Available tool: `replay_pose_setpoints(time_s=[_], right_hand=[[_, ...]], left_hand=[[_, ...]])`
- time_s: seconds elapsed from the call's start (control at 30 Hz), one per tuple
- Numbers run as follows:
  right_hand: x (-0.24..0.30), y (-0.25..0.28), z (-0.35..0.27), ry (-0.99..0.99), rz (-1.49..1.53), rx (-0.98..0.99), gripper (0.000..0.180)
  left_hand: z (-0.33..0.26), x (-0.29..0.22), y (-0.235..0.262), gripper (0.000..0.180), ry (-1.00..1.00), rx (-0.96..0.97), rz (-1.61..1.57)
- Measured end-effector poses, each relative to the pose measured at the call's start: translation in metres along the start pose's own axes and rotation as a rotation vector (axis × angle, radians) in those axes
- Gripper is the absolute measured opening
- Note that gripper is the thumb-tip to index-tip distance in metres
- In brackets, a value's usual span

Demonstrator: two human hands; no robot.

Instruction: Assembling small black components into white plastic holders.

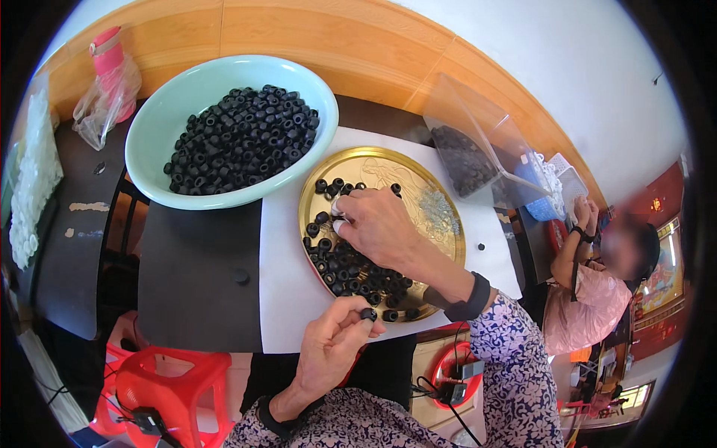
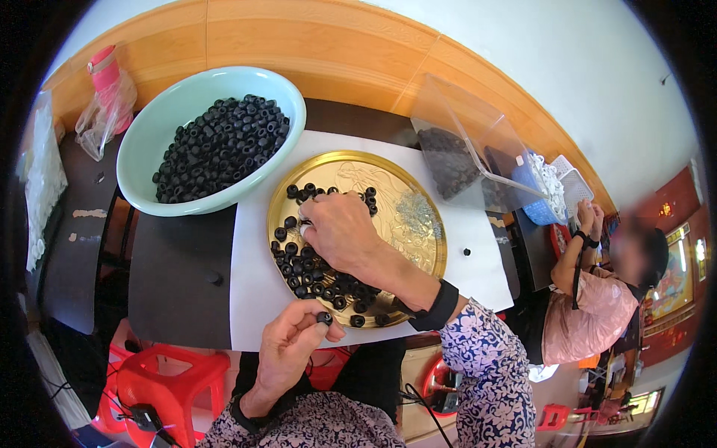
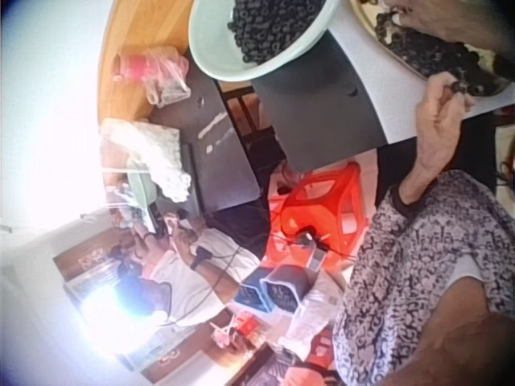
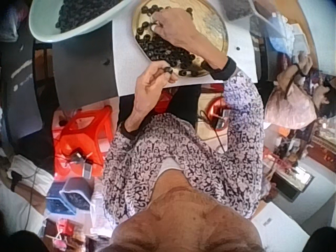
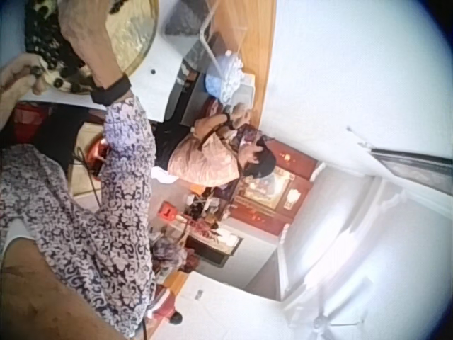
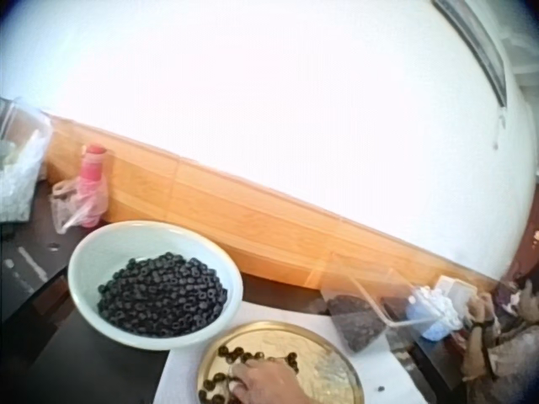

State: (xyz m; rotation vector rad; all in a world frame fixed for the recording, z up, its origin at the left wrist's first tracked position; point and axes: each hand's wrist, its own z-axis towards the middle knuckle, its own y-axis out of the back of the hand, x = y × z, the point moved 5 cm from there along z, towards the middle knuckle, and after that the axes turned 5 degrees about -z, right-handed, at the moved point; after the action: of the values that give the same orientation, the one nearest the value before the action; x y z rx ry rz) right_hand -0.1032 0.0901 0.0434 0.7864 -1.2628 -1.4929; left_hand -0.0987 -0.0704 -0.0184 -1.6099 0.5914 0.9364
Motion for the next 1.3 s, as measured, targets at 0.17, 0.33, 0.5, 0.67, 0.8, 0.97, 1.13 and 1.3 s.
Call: replay_pose_setpoints(time_s=[0.17, 0.33, 0.5, 0.67, 0.8, 0.97, 1.13, 1.3], right_hand=[[-0.003, 0.015, -0.020, -0.188, 0.261, -0.025, 0.014], [0.009, 0.032, -0.060, -0.184, 0.517, -0.008, 0.019], [0.015, 0.031, -0.098, -0.342, 0.946, 0.130, 0.014], [0.008, 0.024, -0.123, -0.304, 1.080, 0.022, 0.017], [0.008, 0.028, -0.131, -0.336, 1.287, -0.052, 0.021], [0.003, 0.028, -0.135, -0.309, 1.331, -0.082, 0.020], [0.007, 0.030, -0.136, -0.308, 1.243, -0.090, 0.017], [0.004, 0.029, -0.140, -0.317, 1.139, -0.162, 0.017]], left_hand=[[0.003, -0.006, 0.003, 0.018, -0.065, -0.002, -0.089], [0.007, -0.010, 0.002, 0.023, -0.159, -0.057, -0.030], [0.010, -0.010, -0.008, 0.024, -0.132, -0.096, 0.023], [0.010, -0.005, -0.020, 0.019, -0.128, -0.053, -0.039], [0.008, -0.002, -0.026, 0.019, -0.118, -0.036, -0.014], [0.007, -0.003, -0.034, 0.024, -0.078, -0.088, 0.131], [0.008, 0.001, -0.033, 0.026, -0.053, -0.092, 0.122], [0.010, 0.002, -0.037, 0.026, -0.058, -0.079, 0.096]])
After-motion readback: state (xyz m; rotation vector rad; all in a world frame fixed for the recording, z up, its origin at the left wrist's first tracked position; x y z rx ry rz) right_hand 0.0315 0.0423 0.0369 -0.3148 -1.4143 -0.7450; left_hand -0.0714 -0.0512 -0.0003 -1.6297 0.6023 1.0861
